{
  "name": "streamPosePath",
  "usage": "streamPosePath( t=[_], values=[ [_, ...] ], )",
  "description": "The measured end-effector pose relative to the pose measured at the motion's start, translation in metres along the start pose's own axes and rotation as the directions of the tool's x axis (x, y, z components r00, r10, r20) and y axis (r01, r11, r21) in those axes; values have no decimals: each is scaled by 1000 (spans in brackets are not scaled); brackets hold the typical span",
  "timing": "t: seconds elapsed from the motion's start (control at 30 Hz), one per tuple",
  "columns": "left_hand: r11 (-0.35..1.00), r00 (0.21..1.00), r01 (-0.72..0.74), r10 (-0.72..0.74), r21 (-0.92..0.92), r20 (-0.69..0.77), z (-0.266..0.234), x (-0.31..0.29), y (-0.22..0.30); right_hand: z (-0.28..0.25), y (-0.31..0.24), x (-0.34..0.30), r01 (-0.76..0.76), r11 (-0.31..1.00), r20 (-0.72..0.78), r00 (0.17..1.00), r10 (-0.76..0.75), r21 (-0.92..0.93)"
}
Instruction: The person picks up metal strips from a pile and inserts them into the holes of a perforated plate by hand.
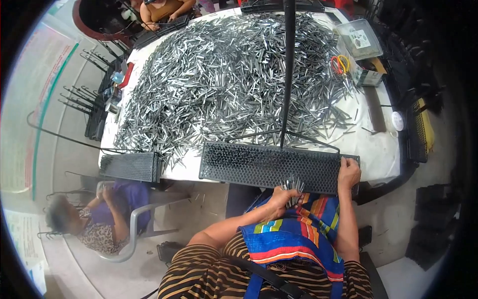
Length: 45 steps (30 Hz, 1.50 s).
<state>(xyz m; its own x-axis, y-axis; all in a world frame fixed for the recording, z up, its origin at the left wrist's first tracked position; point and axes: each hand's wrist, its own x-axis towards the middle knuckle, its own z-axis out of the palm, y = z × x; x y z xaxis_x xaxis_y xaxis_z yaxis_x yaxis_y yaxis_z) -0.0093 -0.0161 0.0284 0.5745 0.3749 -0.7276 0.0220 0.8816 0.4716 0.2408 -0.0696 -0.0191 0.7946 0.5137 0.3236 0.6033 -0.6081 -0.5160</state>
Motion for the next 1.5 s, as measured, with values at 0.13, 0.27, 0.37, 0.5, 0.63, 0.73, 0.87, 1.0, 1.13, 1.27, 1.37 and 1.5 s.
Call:
streamPosePath(
  t=[0.13, 0.27, 0.37, 0.5, 0.63, 0.73, 0.87, 1.0, 1.13, 1.27, 1.37, 1.5],
  values=[
    [1000, 1000, -10, 11, -11, 23, -4, 6, -11, -5, -14, 0, -58, 998, -36, 998, 58, -17],
    [1000, 997, 18, -18, 3, 71, 2, 3, -11, -8, 2, -5, -232, 972, -40, 972, 233, 31],
    [996, 1000, -5, 4, 85, 15, -4, 3, -10, 4, 19, -6, -188, 948, -76, 974, 214, 255],
    [999, 999, -30, 31, 27, -41, -16, 0, -4, 15, 6, -1, -59, 919, -115, 987, 112, 391],
    [1000, 999, 1, -2, -19, -32, -14, 8, -5, 1, 7, -1, 204, 939, -151, 974, -168, 276],
    [1000, 1000, 24, -24, 9, -20, -12, 13, -7, -3, 11, -2, 347, 925, -132, 935, -329, 155],
    [999, 997, 33, -36, -41, -71, -8, 8, -9, -13, 4, 0, 417, 909, 2, 909, -417, 3],
    [997, 999, 4, -7, -72, -43, -3, 3, -7, -35, -14, -8, 224, 970, 129, 963, -235, 93],
    [999, 1000, -2, 2, -53, -3, -3, 4, -5, -40, -48, -41, -315, 775, 642, 752, -148, 547],
    [1000, 1000, 12, -12, -28, -9, -5, 4, -3, -28, -83, -84, -679, 517, 839, 519, -164, 521],
    [999, 1000, -9, 9, -34, -10, -8, 0, -1, -20, -83, -90, -785, 416, 879, 470, -81, 459],
    [999, 997, -11, 7, -46, -79, -12, -5, 2, -13, -88, -96, -809, 371, 884, 460, -83, 456]
  ],
)
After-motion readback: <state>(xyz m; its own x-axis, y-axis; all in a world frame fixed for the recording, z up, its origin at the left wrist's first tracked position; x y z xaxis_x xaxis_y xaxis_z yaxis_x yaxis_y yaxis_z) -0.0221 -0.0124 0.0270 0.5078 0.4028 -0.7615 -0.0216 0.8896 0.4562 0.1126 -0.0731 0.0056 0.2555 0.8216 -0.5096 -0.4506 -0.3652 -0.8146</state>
